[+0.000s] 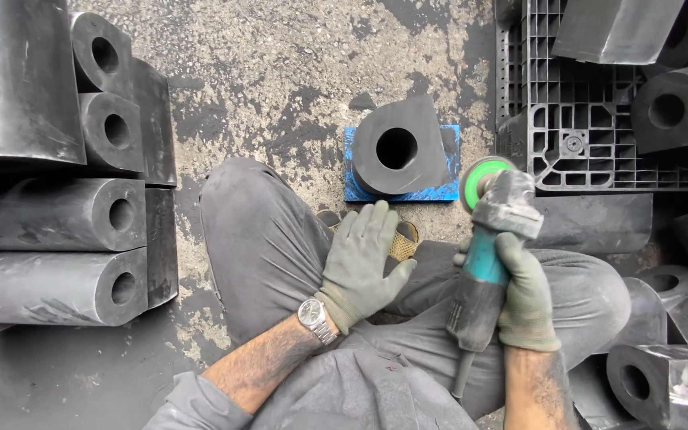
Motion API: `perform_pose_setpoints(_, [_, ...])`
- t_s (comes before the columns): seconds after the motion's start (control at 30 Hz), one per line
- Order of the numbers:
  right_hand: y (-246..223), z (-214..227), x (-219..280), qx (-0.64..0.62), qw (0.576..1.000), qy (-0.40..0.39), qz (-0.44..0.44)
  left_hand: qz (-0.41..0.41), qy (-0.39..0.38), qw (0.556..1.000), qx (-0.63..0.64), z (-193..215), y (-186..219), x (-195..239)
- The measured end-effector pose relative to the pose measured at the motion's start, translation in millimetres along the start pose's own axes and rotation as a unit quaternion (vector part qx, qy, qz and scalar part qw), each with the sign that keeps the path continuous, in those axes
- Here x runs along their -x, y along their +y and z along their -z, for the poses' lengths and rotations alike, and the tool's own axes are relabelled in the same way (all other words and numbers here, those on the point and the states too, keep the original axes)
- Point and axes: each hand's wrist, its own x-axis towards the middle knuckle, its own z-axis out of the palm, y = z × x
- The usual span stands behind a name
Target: Using an angle grinder to smooth or shape large rubber industrial blocks.
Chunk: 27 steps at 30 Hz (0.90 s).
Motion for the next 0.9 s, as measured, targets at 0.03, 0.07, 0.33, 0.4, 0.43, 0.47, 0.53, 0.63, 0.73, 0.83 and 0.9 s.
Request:
perform_pose_setpoints(0.03, [4,-2,2,0.003,1.000,0.003,0.000,0.000,-0.001,1.000,0.004,14,7,-4])
perform_pose_setpoints(0.07, [8,-4,3,0.016,1.000,-0.001,0.000,0.028,-0.103,0.993,0.045,28,13,-8])
perform_pose_setpoints(0.33, [11,-39,4,0.017,0.999,0.010,-0.038,0.062,-0.297,0.845,0.439,-34,30,19])
perform_pose_setpoints(0.4, [-1,-59,15,0.084,0.996,0.023,-0.012,0.097,-0.239,0.846,0.466,-35,37,22])
perform_pose_setpoints(0.43, [2,-56,16,0.088,0.996,0.023,-0.015,0.099,-0.238,0.845,0.469,-40,37,23])
perform_pose_setpoints(0.47, [4,-54,18,0.166,0.984,0.056,0.015,0.093,-0.226,0.845,0.476,-45,38,24])
perform_pose_setpoints(0.53, [5,-54,21,0.243,0.965,0.089,0.044,0.086,-0.214,0.845,0.482,-54,36,26])
perform_pose_setpoints(0.63, [2,-55,23,0.250,0.958,0.139,0.004,0.062,-0.221,0.839,0.494,-68,34,26])
perform_pose_setpoints(0.73, [1,-55,22,0.278,0.948,0.154,-0.013,0.053,-0.285,0.850,0.440,-76,32,26])
perform_pose_setpoints(0.83, [-3,-63,23,0.303,0.941,0.153,-0.009,0.009,-0.244,0.827,0.506,-78,30,28])
perform_pose_setpoints(0.9, [-4,-71,22,0.337,0.928,0.156,-0.015,0.000,-0.214,0.820,0.530,-80,28,30])
